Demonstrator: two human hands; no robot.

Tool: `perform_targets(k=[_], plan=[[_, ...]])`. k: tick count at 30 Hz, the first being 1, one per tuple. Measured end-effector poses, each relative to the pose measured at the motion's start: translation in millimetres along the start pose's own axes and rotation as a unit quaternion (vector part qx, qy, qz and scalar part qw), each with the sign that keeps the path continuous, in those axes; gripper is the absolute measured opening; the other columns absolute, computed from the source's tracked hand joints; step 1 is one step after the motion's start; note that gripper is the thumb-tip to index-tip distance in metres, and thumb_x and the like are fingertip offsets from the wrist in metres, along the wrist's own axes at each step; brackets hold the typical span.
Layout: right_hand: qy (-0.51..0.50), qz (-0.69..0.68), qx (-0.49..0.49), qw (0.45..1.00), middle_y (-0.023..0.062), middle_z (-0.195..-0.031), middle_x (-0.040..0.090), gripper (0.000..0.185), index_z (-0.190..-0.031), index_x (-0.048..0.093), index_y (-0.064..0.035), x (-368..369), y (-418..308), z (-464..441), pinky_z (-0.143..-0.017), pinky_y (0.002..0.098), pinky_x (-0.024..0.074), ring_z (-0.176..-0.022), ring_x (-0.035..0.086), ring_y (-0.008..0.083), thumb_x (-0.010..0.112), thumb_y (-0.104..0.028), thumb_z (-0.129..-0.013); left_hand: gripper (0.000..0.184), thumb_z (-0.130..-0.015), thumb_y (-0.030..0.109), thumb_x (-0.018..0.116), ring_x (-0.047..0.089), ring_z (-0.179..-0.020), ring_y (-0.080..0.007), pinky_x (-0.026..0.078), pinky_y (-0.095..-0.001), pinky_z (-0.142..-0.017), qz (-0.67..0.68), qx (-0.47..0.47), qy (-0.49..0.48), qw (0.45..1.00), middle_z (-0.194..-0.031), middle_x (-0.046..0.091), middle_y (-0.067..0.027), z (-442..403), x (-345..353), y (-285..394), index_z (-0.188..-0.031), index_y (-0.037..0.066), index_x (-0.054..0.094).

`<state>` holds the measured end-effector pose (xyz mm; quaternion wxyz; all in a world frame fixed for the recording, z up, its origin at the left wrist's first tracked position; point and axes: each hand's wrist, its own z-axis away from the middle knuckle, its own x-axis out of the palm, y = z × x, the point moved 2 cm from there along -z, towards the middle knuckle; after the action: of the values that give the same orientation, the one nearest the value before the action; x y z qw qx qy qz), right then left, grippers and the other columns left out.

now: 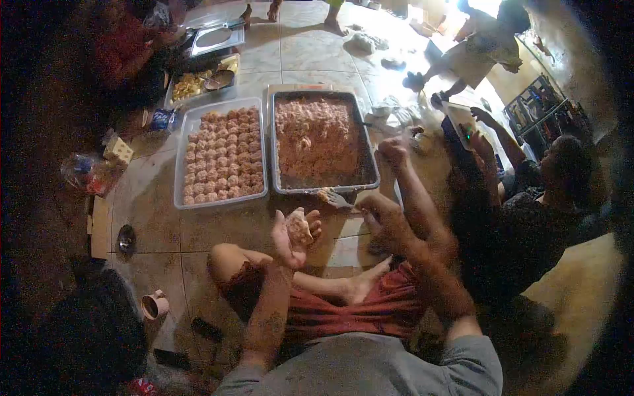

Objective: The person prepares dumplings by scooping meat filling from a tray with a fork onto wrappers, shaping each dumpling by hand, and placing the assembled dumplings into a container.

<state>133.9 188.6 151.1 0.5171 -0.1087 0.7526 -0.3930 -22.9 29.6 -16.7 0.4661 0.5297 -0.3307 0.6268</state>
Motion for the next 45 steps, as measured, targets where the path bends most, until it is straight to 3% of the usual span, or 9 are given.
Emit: perform_targets(k=[2, 8, 13, 17, 24, 27, 34, 43, 45], plan=[[-0.005, 0.002, 0.017, 1.000, 0.0167, -0.096, 0.066, 0.018, -0.106, 0.063, -0.0017, 5, -5, 4, -0.080, 0.0390, 0.0524, -0.090, 0.066, 0.0319, 0.060, 0.001, -0.089, 0.068, -0.099, 0.063, 0.044, 0.066, -0.107, -0.0385, 0.055, -0.0516, -0.091, 0.040, -0.010, -0.063, 0.997, -0.125, 0.064, -0.0249, -11, -5, -1, -0.119, 0.000, 0.060], [0.029, 0.005, 0.080, 0.996, 0.0204, -0.100, 0.065, 0.016, -0.106, 0.062, -0.0021, 19, 11, 13, -0.082, 0.0457, 0.0523, -0.091, 0.064, 0.0399, 0.058, -0.002, -0.091, 0.068, -0.098, 0.062, 0.046, 0.065, -0.106, -0.0383, 0.056, -0.0510, -0.089, -0.017, 0.036, 0.024, 0.999, -0.117, 0.066, -0.0233, -19, 9, -7, -0.116, -0.001, 0.061], [0.105, 0.195, 0.102, 0.970, 0.0239, -0.105, 0.059, 0.024, -0.111, 0.058, -0.0039, 52, 55, 14, -0.079, 0.0522, 0.0527, -0.093, 0.061, 0.0470, 0.053, 0.001, -0.088, 0.070, -0.097, 0.065, 0.045, 0.068, -0.096, -0.0346, 0.057, -0.0470, -0.084, -0.098, 0.074, 0.075, 0.990, -0.107, 0.069, -0.0204, -22, -6, -11, -0.111, -0.002, 0.061], [0.079, 0.154, 0.082, 0.981, 0.0239, -0.106, 0.059, 0.026, -0.112, 0.058, -0.0032, 83, 47, 8, -0.078, 0.0520, 0.0534, -0.093, 0.062, 0.0463, 0.054, 0.001, -0.087, 0.073, -0.096, 0.068, 0.045, 0.068, -0.091, -0.0334, 0.057, -0.0457, -0.082, -0.108, 0.083, 0.107, 0.985, -0.101, 0.070, -0.0179, -28, -29, -12, -0.113, -0.001, 0.060], [-0.065, 0.055, -0.074, 0.994, 0.0198, -0.106, 0.057, 0.031, -0.114, 0.058, -0.0091, 63, -3, 11, -0.078, 0.0491, 0.0544, -0.093, 0.063, 0.0439, 0.059, 0.000, -0.085, 0.081, -0.094, 0.071, 0.045, 0.063, -0.106, -0.0349, 0.054, -0.0501, -0.091, -0.015, 0.057, 0.029, 0.998, -0.119, 0.063, -0.0226, -5, 19, -1, -0.119, -0.005, 0.057], [-0.128, 0.147, 0.002, 0.981, 0.0197, -0.107, 0.057, 0.030, -0.114, 0.057, -0.0109, 54, 2, 25, -0.077, 0.0501, 0.0549, -0.094, 0.064, 0.0439, 0.060, -0.003, -0.085, 0.083, -0.093, 0.071, 0.046, 0.061, -0.112, -0.0394, 0.049, -0.0524, -0.100, 0.018, 0.014, 0.007, 1.000, -0.123, 0.060, -0.0258, -7, 18, 5, -0.122, -0.006, 0.056], [-0.151, 0.195, 0.048, 0.968, 0.0187, -0.106, 0.057, 0.023, -0.109, 0.062, -0.0062, 37, -19, 22, -0.081, 0.0482, 0.0537, -0.096, 0.063, 0.0401, 0.062, -0.004, -0.086, 0.081, -0.096, 0.070, 0.042, 0.060, -0.112, -0.0407, 0.047, -0.0538, -0.101, -0.021, 0.019, 0.025, 0.999, -0.123, 0.061, -0.0262, -7, 17, 0, -0.123, -0.006, 0.054], [-0.174, 0.123, -0.060, 0.975, 0.0181, -0.105, 0.061, 0.030, -0.113, 0.061, -0.0088, 21, -11, -1, -0.083, 0.0499, 0.0527, -0.094, 0.063, 0.0428, 0.066, -0.008, -0.084, 0.078, -0.102, 0.063, 0.035, 0.057, -0.120, -0.0375, 0.044, -0.0506, -0.107, 0.009, 0.047, 0.000, 0.999, -0.133, 0.057, -0.0253, 5, 28, 15, -0.124, -0.007, 0.058], [-0.059, 0.020, -0.063, 0.996, 0.0184, -0.099, 0.063, 0.026, -0.110, 0.061, -0.0045, 6, -19, -17, -0.083, 0.0500, 0.0513, -0.094, 0.062, 0.0422, 0.066, -0.010, -0.086, 0.078, -0.101, 0.064, 0.035, 0.057, -0.121, -0.0376, 0.044, -0.0502, -0.107, -0.001, 0.059, 0.014, 0.998, -0.134, 0.057, -0.0257, 14, 28, 20, -0.125, -0.007, 0.056]])
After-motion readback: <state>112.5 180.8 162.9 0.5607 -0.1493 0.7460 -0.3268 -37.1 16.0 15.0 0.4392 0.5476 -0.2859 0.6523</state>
